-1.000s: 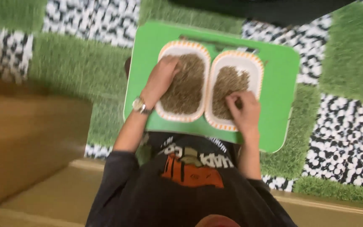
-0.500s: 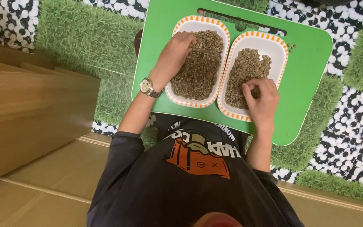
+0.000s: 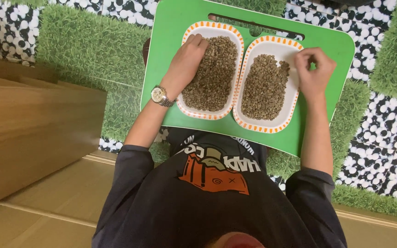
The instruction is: Sorting through green coffee beans in two trays to remove defects or debris by hand.
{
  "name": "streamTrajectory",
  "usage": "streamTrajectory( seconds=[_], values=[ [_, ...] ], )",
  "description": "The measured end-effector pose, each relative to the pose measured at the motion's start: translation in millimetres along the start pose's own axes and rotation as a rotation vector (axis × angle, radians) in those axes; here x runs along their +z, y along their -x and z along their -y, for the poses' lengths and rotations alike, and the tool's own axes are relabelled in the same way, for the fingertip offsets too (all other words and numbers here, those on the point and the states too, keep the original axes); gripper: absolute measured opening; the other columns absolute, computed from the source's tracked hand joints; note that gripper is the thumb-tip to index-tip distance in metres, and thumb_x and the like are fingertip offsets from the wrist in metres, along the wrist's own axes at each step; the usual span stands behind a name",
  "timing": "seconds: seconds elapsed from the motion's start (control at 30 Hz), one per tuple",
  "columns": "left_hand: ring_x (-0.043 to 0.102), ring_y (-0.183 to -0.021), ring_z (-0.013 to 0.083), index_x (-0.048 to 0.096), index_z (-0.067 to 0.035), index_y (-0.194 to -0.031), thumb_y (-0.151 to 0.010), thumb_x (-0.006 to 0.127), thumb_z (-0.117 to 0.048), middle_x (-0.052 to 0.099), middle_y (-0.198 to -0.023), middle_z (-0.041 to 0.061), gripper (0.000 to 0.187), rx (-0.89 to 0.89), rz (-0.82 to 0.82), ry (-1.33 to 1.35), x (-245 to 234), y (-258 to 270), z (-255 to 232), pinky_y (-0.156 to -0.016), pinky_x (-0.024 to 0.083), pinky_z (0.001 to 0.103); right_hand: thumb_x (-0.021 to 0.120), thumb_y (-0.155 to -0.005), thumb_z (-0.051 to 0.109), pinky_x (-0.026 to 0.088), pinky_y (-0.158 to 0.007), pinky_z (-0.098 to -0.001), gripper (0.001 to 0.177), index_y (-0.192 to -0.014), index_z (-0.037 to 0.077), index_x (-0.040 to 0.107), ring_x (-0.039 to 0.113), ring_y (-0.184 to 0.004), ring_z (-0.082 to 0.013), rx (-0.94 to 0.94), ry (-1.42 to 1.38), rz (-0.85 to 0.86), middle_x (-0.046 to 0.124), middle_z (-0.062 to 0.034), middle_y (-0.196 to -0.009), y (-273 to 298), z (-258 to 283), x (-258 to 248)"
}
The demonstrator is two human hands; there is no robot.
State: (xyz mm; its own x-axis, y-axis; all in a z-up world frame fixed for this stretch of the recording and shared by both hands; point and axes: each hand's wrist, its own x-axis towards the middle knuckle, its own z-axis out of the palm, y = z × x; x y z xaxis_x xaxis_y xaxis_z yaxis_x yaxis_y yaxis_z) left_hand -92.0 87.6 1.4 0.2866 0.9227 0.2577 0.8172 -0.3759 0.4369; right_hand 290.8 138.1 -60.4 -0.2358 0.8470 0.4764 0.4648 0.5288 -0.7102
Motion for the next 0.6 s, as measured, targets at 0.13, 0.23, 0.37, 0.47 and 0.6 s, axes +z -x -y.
streamTrajectory(
  seconds=[0.13,0.23,0.37,0.47,0.6],
  values=[
    [0.058,-0.095,0.0286,0.062,0.002,-0.106,-0.086,0.056,0.003,0.059,-0.102,0.014,0.020,0.019,0.012,-0.034,3.6,-2.6,2.9,-0.085,0.052,0.039,0.070,-0.106,-0.012,0.045,-0.070,-0.0264,0.009,-0.105,-0.005,0.064,0.055,-0.073,-0.0148,0.255,-0.183,-0.089,0.062,-0.0084,-0.085,-2.4,8.2,-1.7],
    [0.058,-0.095,0.0302,0.061,0.003,-0.104,-0.087,0.056,0.004,0.058,-0.100,0.014,0.018,0.029,0.021,-0.027,4.4,-4.6,4.6,-0.085,0.051,0.041,0.068,-0.108,-0.011,0.044,-0.066,-0.0244,0.010,-0.107,-0.003,0.062,0.053,-0.070,-0.0131,0.275,-0.216,-0.125,0.063,-0.0082,-0.087,1.2,-9.1,-2.1],
    [0.058,-0.094,0.0306,0.061,0.003,-0.099,-0.086,0.055,0.006,0.057,-0.100,0.015,0.015,0.017,0.056,-0.044,7.7,-7.1,7.5,-0.083,0.052,0.042,0.065,-0.110,-0.004,0.046,-0.065,-0.0233,0.008,-0.108,0.002,0.060,0.055,-0.068,-0.0115,0.383,-0.322,-0.196,0.060,-0.0033,-0.083,6.8,-38.0,-2.2],
    [0.058,-0.095,0.0321,0.061,0.002,-0.097,-0.087,0.054,0.004,0.058,-0.100,0.016,0.013,0.020,0.055,-0.026,8.6,-6.3,8.0,-0.084,0.052,0.043,0.065,-0.110,0.000,0.045,-0.064,-0.0221,0.006,-0.108,0.004,0.061,0.054,-0.067,-0.0101,0.425,-0.343,-0.238,0.062,-0.0025,-0.084,8.4,-47.5,-2.3],
    [0.059,-0.094,0.0285,0.062,0.000,-0.093,-0.090,0.070,0.001,0.054,-0.091,0.010,0.009,0.119,0.117,-0.117,2.9,-9.9,14.4,-0.079,0.054,0.036,0.069,-0.105,0.007,0.044,-0.067,-0.0259,0.003,-0.104,0.005,0.068,0.055,-0.061,-0.0113,0.374,-0.315,-0.322,0.056,-0.0024,-0.064,7.2,-47.4,3.9]
  ],
)
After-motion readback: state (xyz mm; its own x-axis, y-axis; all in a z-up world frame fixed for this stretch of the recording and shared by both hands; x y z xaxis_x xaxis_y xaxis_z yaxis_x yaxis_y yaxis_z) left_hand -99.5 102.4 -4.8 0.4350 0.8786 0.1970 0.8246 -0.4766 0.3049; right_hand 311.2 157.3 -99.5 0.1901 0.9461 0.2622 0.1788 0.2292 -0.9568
